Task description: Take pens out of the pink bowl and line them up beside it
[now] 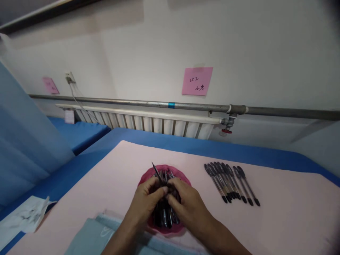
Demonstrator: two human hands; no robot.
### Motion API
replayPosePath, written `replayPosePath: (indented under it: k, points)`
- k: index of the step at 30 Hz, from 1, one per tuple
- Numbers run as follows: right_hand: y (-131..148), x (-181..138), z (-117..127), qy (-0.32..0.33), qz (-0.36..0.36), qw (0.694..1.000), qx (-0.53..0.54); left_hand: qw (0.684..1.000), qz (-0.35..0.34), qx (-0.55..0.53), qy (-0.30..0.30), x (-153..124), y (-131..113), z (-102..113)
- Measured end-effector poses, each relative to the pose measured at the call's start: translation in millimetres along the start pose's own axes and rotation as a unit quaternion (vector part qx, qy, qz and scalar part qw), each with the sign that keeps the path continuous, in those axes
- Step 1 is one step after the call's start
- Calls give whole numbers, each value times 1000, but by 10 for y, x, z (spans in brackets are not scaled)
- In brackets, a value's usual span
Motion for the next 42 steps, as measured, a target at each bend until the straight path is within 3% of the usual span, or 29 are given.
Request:
replayPosePath:
  k: [2,4,6,8,12,17,24,29,34,38,42]
  points:
    - [-20,21,17,-3,-20,999,30,1000,5,22,-11,-8,-69,72]
    - [-62,52,48,-19,-69,993,89,994,-14,69,-78,-2,-144,218]
    - [-115,82,82,-36,-124,982,137,975,-49,170,-137,15,-203,374]
    - [-158,105,109,-42,-152,974,165,940,-80,292,-159,40,-222,487]
    - [-189,126,134,-46,-152,969,188,850,-87,504,-122,95,-131,524]
    - [-147,116,134,-44,-149,973,173,732,-28,675,-84,141,37,403]
    - [-114,110,108,-35,-129,978,158,703,9,708,-71,189,115,340]
    - [-135,111,77,-30,-110,986,125,712,-7,699,-65,255,174,364]
    - [-163,117,60,-31,-106,987,116,764,-32,639,-84,260,194,420]
    - [-168,109,58,-17,-96,990,97,849,-140,477,-181,158,-19,444]
    - [-76,70,45,34,-56,995,75,970,-62,130,-197,115,-142,497]
Point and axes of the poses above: each hand's wrist, its own x-axis towards the middle knuckle, its own z-axis out of the back of the hand, y = z × x, the point moved 2 cm from there along x, towards the middle knuckle, and after that the axes turned 3 degrees about -x, right-handed, at the moved point
